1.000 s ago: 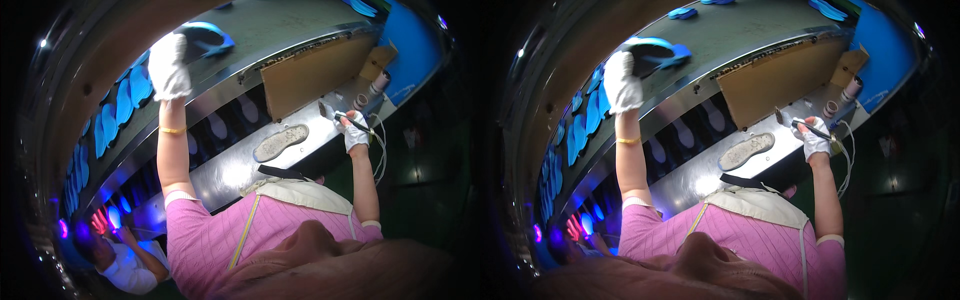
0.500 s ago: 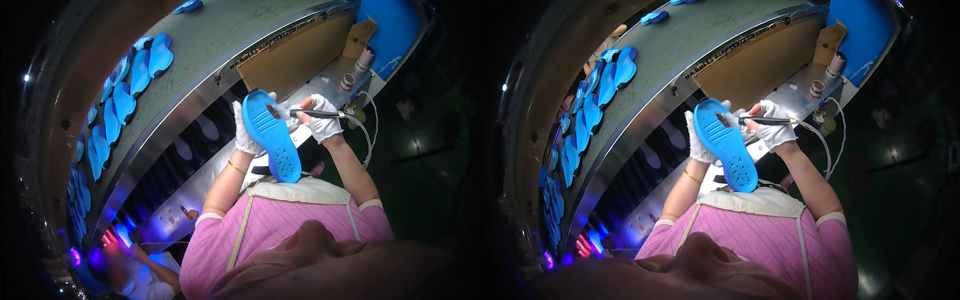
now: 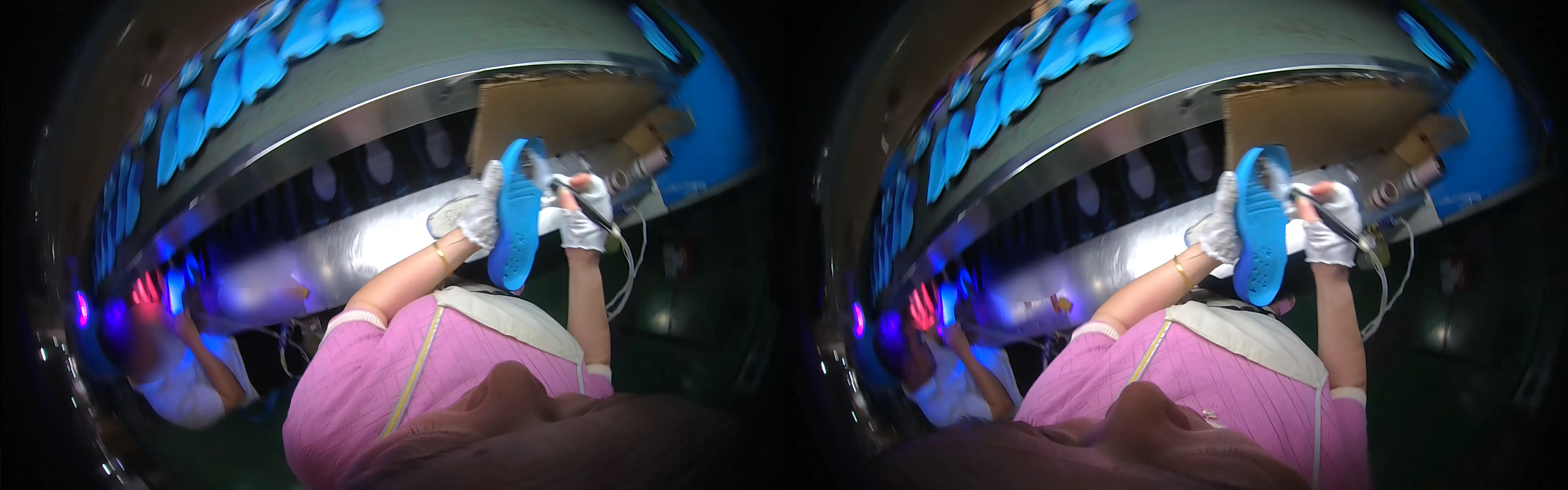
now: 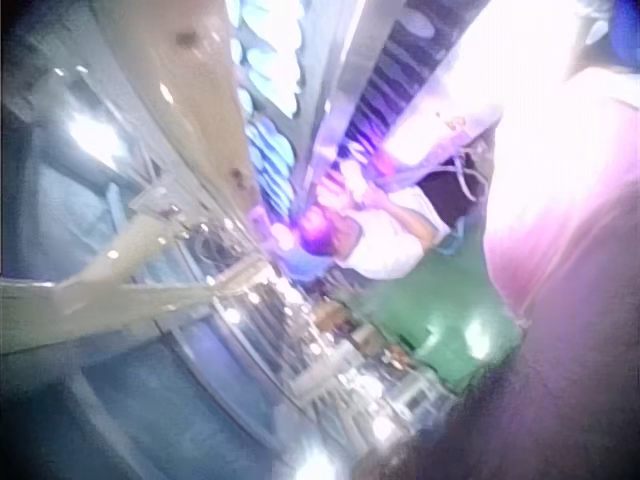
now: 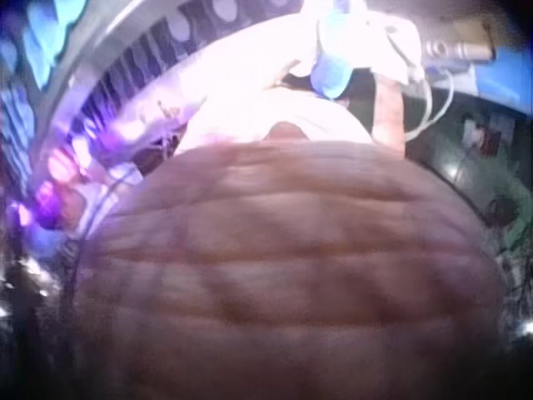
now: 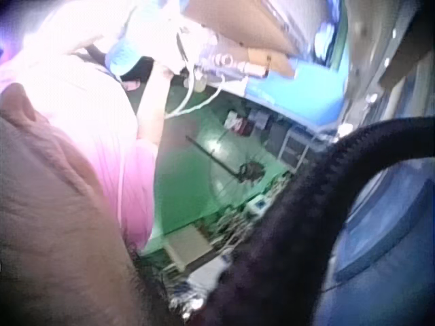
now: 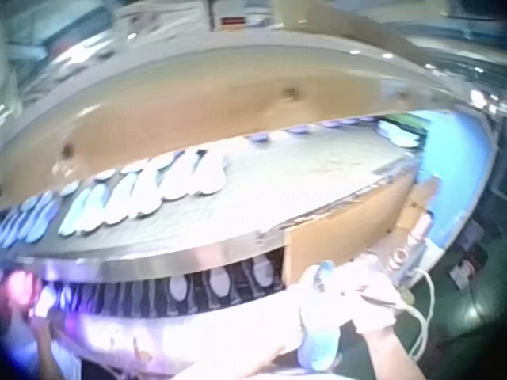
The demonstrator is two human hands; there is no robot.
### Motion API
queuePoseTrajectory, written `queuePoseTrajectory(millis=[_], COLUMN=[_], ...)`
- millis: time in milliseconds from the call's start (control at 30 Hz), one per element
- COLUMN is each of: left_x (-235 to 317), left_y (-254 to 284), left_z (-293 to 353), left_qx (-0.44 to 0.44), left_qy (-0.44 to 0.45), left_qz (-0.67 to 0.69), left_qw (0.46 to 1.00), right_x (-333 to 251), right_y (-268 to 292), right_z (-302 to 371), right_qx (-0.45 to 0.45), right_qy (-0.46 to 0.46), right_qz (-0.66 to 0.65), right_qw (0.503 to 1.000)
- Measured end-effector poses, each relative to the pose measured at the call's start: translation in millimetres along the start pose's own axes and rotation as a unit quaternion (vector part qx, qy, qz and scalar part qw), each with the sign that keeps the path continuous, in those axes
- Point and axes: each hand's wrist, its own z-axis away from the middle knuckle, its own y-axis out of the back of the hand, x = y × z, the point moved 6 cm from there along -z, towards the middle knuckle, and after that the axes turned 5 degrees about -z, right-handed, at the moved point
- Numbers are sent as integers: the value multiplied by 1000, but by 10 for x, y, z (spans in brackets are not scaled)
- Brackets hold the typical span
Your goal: The person walks to an assembly line workstation, puts down a cup, and repeatedly takes shoe soles from an upper tray, applies liquid onto them with a handheld brush tool, and places them onto a conveyor.
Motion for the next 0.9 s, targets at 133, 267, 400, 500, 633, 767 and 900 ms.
queuePoseTrajectory(millis=[133, 267, 400, 500, 633, 767, 900], left_x=[-25, 206, 349, 477, 176, 306, 463], left_y=[100, 0, -76, -358, -57, -158, -391], left_z=[9, 135, 176, 320, 518, 400, 236], left_qx=[4, -4, -70, -76, -101, 1, 6], left_qy=[50, -17, 32, 70, 91, 69, 19], left_qz=[31, 16, -38, -41, -177, -187, -159], left_qw=[998, 1000, 996, 994, 975, 980, 987], right_x=[-116, -134, -468, -288, -447, -409, -436], right_y=[-243, -239, -412, -329, -90, -259, -185], right_z=[176, 245, 447, 487, 429, 505, 390], right_qx=[-121, -136, -156, -195, -104, -188, -135], right_qy=[94, 30, 110, -30, 10, -36, -24], right_qz=[19, -51, 14, -98, 19, -108, -29], right_qw=[988, 989, 982, 976, 994, 975, 990])
